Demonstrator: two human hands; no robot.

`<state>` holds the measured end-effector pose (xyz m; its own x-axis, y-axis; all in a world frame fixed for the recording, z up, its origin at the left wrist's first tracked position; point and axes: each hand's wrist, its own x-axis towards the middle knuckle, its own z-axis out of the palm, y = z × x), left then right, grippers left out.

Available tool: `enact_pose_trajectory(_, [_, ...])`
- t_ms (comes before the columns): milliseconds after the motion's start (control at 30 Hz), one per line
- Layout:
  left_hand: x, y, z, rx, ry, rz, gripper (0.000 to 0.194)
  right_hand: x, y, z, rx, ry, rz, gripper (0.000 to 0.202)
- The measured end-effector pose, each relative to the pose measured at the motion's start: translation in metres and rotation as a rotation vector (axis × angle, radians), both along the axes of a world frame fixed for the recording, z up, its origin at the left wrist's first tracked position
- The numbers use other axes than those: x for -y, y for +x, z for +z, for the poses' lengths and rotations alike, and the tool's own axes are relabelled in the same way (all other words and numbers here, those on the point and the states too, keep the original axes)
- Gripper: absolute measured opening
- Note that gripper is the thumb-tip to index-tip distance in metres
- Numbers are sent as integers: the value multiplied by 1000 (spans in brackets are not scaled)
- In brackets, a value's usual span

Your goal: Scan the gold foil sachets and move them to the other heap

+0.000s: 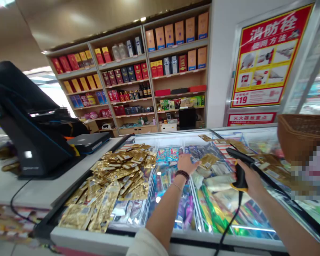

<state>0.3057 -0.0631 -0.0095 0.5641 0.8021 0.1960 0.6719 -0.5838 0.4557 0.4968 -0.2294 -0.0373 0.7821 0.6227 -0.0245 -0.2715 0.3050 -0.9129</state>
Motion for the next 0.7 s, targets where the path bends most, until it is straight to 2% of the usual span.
enact_pose_trajectory(100, [9, 28, -21, 25, -40, 83, 48, -1, 0, 1, -51, -18, 41, 44])
enact_pose_trajectory(233, [8, 36, -36, 124, -74, 148, 40, -4, 0, 3, -63, -49, 78, 45])
enact_pose_trajectory(467, [-9, 27, -41, 502, -338, 133, 34, -7, -6, -1, -57, -47, 63, 44])
enact_pose_trajectory(567, [-19, 15, -43, 601, -370, 140, 30, -6, -9, -1, -44, -69, 96, 45])
enact_pose_trajectory(700, [-33, -8, -46, 767, -486, 128, 12, -8, -20, 2, 31, -122, 180, 53])
